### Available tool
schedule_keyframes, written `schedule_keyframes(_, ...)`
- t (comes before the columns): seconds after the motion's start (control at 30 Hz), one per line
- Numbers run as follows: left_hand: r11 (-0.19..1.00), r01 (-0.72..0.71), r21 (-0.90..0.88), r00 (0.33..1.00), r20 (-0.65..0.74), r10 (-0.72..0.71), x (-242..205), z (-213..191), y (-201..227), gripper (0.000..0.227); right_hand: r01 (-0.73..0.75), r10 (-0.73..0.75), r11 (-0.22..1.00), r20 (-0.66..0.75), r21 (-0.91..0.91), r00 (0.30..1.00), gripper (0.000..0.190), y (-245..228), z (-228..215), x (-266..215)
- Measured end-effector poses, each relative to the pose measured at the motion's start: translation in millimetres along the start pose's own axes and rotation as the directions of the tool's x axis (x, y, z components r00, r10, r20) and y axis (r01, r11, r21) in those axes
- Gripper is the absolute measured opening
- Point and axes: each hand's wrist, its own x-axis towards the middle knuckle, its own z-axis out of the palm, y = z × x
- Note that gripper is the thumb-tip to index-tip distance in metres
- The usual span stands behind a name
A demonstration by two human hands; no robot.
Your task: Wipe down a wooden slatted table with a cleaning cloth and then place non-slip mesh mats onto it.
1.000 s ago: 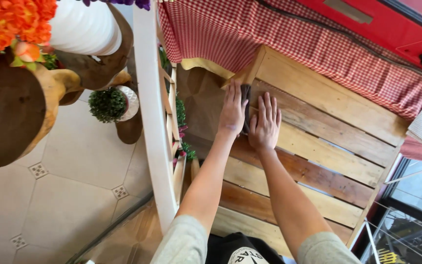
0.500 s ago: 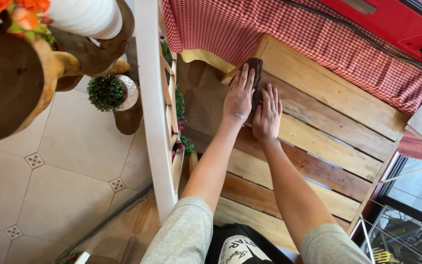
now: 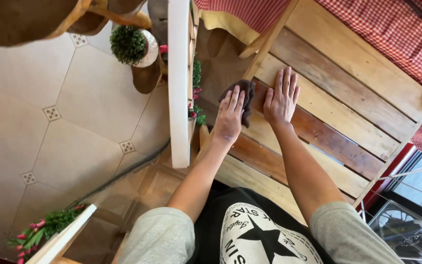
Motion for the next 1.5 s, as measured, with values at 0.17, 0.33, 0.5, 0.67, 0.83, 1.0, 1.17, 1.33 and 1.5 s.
schedule_keyframes(0.17, 0.991, 0.089, 0.102, 0.996, -0.023, -0.087, -60.8, -22.7, 8.6, 0.063, 0.027, -0.028, 0.999, 0.023, 0.031, 0.999, 0.069, -32.4, 2.8, -29.0)
schedule_keyframes(0.33, 0.965, 0.173, 0.197, 0.984, -0.083, -0.159, -125.6, -34.9, 13.6, 0.063, 0.147, -0.148, 0.989, 0.034, 0.021, 0.988, 0.07, -52.8, 9.1, -67.5)
schedule_keyframes(0.5, 0.95, 0.226, 0.216, 0.972, -0.111, -0.206, -165.1, -37.2, 20.2, 0.063, 0.205, -0.206, 0.978, 0.057, 0.024, 0.977, 0.069, -52.2, 3.5, -96.2)
schedule_keyframes(0.67, 0.96, 0.269, 0.082, 0.96, -0.099, -0.261, -177.5, -43.2, 23.6, 0.058, 0.287, -0.292, 0.954, 0.048, 0.089, 0.955, 0.068, -45.8, -5.6, -117.0)
schedule_keyframes(0.83, 0.961, 0.265, 0.079, 0.964, -0.007, -0.265, -140.0, -37.2, 23.5, 0.064, 0.291, -0.297, 0.952, 0.052, 0.091, 0.954, 0.064, -18.3, -18.3, -144.8)
schedule_keyframes(1.0, 0.971, 0.199, 0.13, 0.977, 0.046, -0.206, -102.5, -16.0, 25.7, 0.066, 0.21, -0.216, 0.973, 0.049, 0.097, 0.975, 0.062, 8.9, -39.9, -182.1)
schedule_keyframes(1.17, 0.962, 0.187, 0.199, 0.974, 0.089, -0.208, -79.4, -5.4, 33.9, 0.068, 0.095, -0.102, 0.99, 0.064, 0.104, 0.993, 0.061, 29.4, -52.7, -204.7)
schedule_keyframes(1.33, 0.996, 0.041, 0.083, 0.993, 0.105, -0.049, -51.4, 25.9, 50.0, 0.066, 0.008, -0.014, 0.988, 0.041, 0.153, 0.999, 0.059, 38.5, -57.2, -216.4)
schedule_keyframes(1.5, 0.991, -0.098, -0.094, 0.978, 0.175, 0.113, -49.1, 47.5, 71.1, 0.066, -0.081, 0.096, 0.949, -0.035, 0.305, 0.995, 0.052, 36.5, -53.4, -208.5)
